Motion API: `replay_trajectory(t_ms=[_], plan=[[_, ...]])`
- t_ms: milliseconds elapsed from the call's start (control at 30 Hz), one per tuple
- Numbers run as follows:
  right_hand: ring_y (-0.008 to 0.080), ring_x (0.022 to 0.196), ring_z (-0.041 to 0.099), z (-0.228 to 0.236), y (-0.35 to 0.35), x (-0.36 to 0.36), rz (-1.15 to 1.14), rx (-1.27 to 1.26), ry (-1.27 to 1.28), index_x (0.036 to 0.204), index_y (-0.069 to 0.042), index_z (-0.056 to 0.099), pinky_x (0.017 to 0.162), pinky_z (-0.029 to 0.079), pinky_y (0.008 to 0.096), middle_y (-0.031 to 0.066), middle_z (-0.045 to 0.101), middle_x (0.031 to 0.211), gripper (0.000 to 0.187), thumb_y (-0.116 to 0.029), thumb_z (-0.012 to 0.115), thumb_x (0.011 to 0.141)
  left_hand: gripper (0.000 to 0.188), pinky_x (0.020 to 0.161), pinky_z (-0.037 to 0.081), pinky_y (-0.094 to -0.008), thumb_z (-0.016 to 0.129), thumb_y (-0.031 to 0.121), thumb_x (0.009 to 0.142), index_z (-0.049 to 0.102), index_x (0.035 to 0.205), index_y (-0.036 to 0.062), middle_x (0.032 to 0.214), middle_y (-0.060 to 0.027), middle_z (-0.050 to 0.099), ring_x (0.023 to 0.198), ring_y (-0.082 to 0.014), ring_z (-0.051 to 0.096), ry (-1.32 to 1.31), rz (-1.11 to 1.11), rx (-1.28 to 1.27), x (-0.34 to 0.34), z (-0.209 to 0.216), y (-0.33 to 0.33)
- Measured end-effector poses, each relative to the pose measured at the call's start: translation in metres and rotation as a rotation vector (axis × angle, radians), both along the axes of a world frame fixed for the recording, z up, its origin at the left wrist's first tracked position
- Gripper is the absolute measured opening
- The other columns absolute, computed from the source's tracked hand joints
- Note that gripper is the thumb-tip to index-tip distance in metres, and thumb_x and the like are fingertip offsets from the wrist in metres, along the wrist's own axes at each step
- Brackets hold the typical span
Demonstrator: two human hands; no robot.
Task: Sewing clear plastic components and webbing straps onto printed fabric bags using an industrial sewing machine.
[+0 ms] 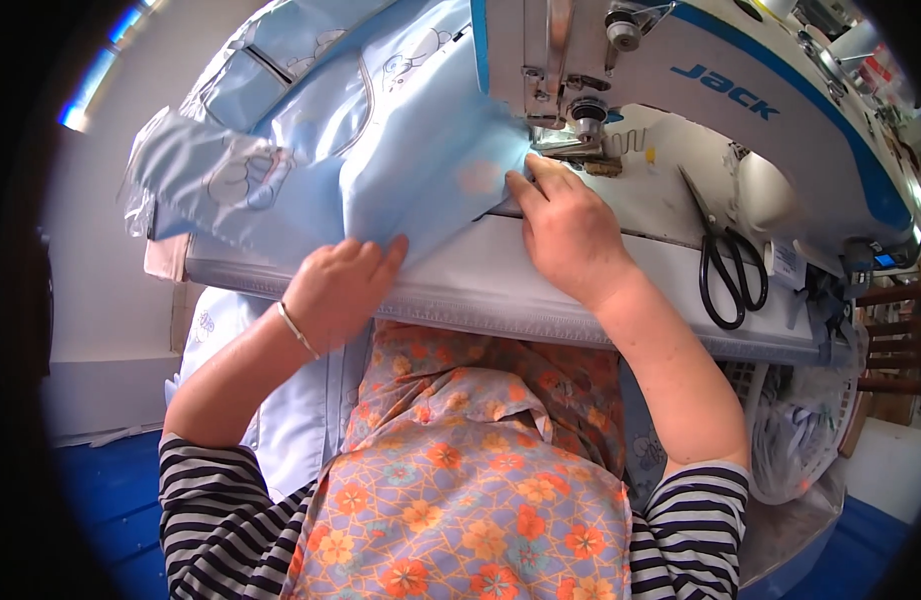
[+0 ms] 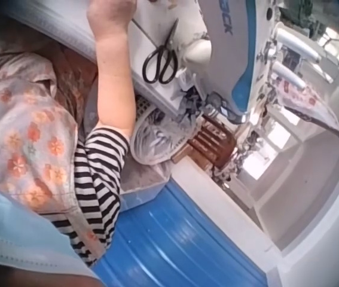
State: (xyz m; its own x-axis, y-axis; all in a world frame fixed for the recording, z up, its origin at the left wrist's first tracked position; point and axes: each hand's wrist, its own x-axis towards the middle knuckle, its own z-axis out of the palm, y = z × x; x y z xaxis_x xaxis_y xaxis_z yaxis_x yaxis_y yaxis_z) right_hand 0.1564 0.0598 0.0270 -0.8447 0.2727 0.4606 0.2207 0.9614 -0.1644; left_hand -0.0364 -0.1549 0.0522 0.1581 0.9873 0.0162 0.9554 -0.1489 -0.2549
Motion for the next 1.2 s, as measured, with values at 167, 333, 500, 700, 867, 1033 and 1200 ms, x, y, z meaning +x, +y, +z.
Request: replay_trajectory(t_ms=[167, 333, 500, 700, 867, 1033, 1200], plan=[[0.0333, 0.114, 0.059, -0.001, 0.001, 0.001, -0.022, -0.013, 0.009, 0.115, 0.002, 0.062, 0.097, 0.05, 0.0399, 0.0204, 0.061, 0.119, 0.037, -0.001, 0.06, 0.078, 0.052, 0.063, 0.051, -0.0282, 0.059, 0.019, 0.076, 0.057, 0.121, -0.006, 0.084, -0.003, 0.059, 0.076, -0.0163, 0.058, -0.133, -0.047, -0.011, 0.043, 0.004, 0.007], [0.0365, 0.113, 0.059, -0.001, 0.002, 0.001, -0.01, -0.007, 0.006, 0.118, 0.001, 0.06, 0.096, 0.049, 0.0422, 0.0206, 0.061, 0.121, 0.036, 0.002, 0.06, 0.082, 0.044, 0.057, 0.051, -0.031, 0.058, 0.016, 0.077, 0.061, 0.112, -0.0089, 0.076, -0.0056, 0.062, 0.068, -0.0185, 0.062, -0.243, -0.021, 0.056, 0.062, 0.006, 0.027], [0.0366, 0.112, 0.06, 0.001, -0.001, 0.004, 0.01, -0.056, 0.006, 0.116, 0.001, 0.061, 0.096, 0.049, 0.0421, 0.0205, 0.062, 0.12, 0.038, 0.0, 0.063, 0.079, 0.009, 0.06, 0.054, -0.0331, 0.057, 0.011, 0.077, 0.061, 0.081, 0.0049, 0.075, -0.0076, 0.064, 0.067, -0.0225, 0.067, -0.377, 0.033, 0.109, 0.079, 0.001, 0.057], [0.0364, 0.111, 0.06, -0.002, 0.005, 0.006, 0.034, -0.078, 0.016, 0.114, 0.0, 0.063, 0.096, 0.05, 0.0415, 0.0193, 0.062, 0.12, 0.038, -0.003, 0.065, 0.075, 0.008, 0.058, 0.054, -0.0358, 0.058, 0.01, 0.078, 0.062, 0.082, 0.0045, 0.071, -0.0097, 0.065, 0.065, -0.0254, 0.068, -0.511, 0.174, 0.108, 0.091, 0.0, 0.096], [0.0353, 0.112, 0.059, -0.006, 0.011, 0.005, 0.026, -0.087, -0.006, 0.114, -0.002, 0.063, 0.097, 0.049, 0.0414, 0.0178, 0.062, 0.121, 0.037, -0.002, 0.062, 0.078, 0.028, 0.086, 0.051, -0.0383, 0.055, 0.008, 0.079, 0.064, 0.105, 0.0025, 0.096, -0.0066, 0.068, 0.091, -0.0198, 0.067, -0.486, 0.006, 0.154, 0.076, 0.014, 0.074], [0.0351, 0.111, 0.059, 0.004, 0.002, 0.002, -0.005, -0.042, 0.003, 0.114, -0.003, 0.063, 0.097, 0.048, 0.0418, 0.0172, 0.062, 0.121, 0.034, 0.002, 0.058, 0.081, 0.033, 0.107, 0.035, -0.0469, 0.058, 0.008, 0.081, 0.064, 0.113, 0.0097, 0.109, -0.0055, 0.065, 0.11, -0.0228, 0.059, 0.022, 0.135, 0.539, -0.051, 0.054, -0.018], [0.0345, 0.106, 0.061, 0.018, -0.046, -0.002, 0.099, -0.043, 0.006, 0.107, -0.002, 0.065, 0.091, 0.05, 0.0417, 0.0162, 0.063, 0.114, 0.029, 0.001, 0.061, 0.078, 0.012, 0.091, 0.048, -0.04, 0.065, 0.006, 0.081, 0.064, 0.093, 0.0077, 0.097, -0.0089, 0.068, 0.094, -0.0301, 0.064, 0.01, 0.203, 0.523, -0.128, 0.09, -0.075]])
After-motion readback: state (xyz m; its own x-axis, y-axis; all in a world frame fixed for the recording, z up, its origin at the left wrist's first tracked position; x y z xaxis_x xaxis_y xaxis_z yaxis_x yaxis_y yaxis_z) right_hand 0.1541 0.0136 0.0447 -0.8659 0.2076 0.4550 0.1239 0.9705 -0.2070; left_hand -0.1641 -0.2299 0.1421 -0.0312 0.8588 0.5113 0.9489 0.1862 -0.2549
